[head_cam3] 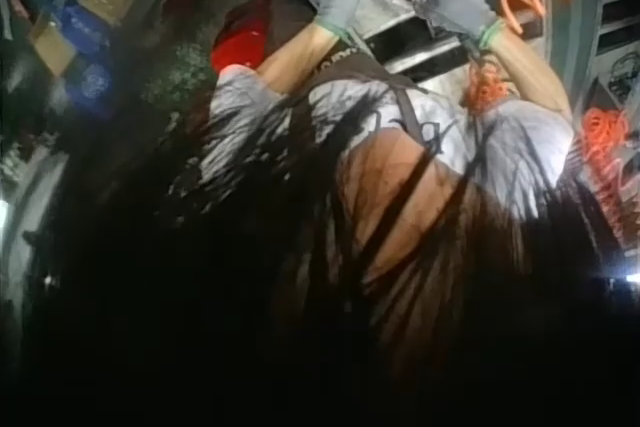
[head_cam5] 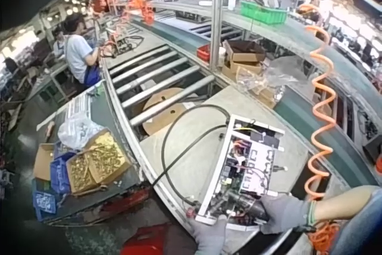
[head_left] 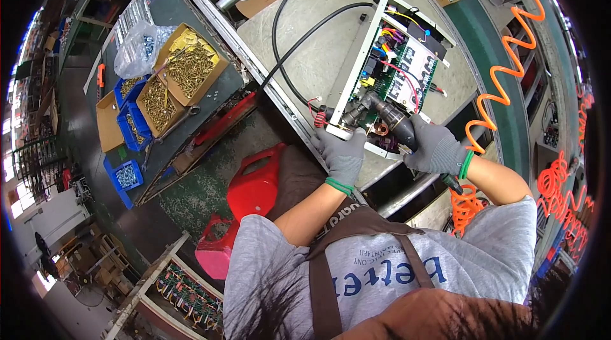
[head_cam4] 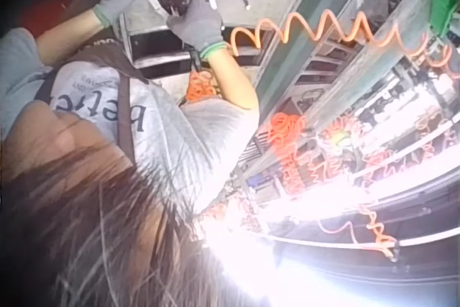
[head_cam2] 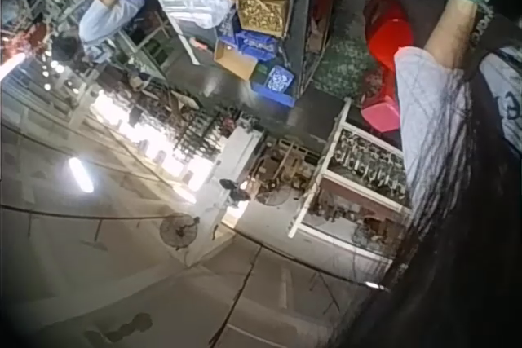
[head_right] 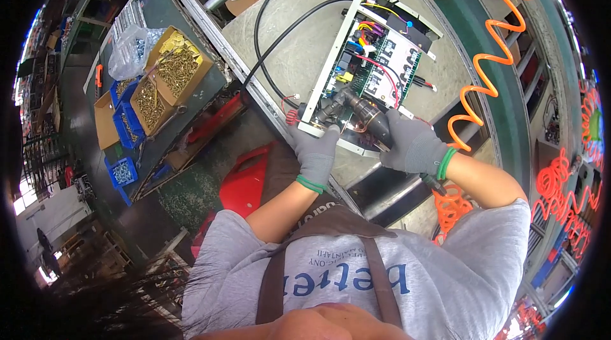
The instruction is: Assemble an electronic inverter unit on a production line.
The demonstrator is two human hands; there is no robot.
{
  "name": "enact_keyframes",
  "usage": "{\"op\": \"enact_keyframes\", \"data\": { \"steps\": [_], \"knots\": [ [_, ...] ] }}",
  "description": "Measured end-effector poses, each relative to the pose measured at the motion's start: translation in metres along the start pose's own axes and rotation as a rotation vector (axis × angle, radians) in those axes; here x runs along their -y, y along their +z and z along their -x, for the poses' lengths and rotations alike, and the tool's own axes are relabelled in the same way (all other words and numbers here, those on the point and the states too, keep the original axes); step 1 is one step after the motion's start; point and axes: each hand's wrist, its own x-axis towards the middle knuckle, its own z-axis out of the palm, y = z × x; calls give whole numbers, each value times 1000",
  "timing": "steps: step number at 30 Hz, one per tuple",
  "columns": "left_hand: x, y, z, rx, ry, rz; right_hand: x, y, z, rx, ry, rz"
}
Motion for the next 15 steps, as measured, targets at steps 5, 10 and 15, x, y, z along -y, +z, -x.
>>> {"op": "enact_keyframes", "data": {
  "steps": [5,10,15],
  "knots": [
    [3,4,-1,4,38,75,-3,5,2,-37,-58,-4],
    [2,3,-1,22,0,96,-8,18,-2,-89,-51,-66],
    [-1,1,-1,35,-32,-33,-7,17,1,-61,-46,-139]
  ]
}}
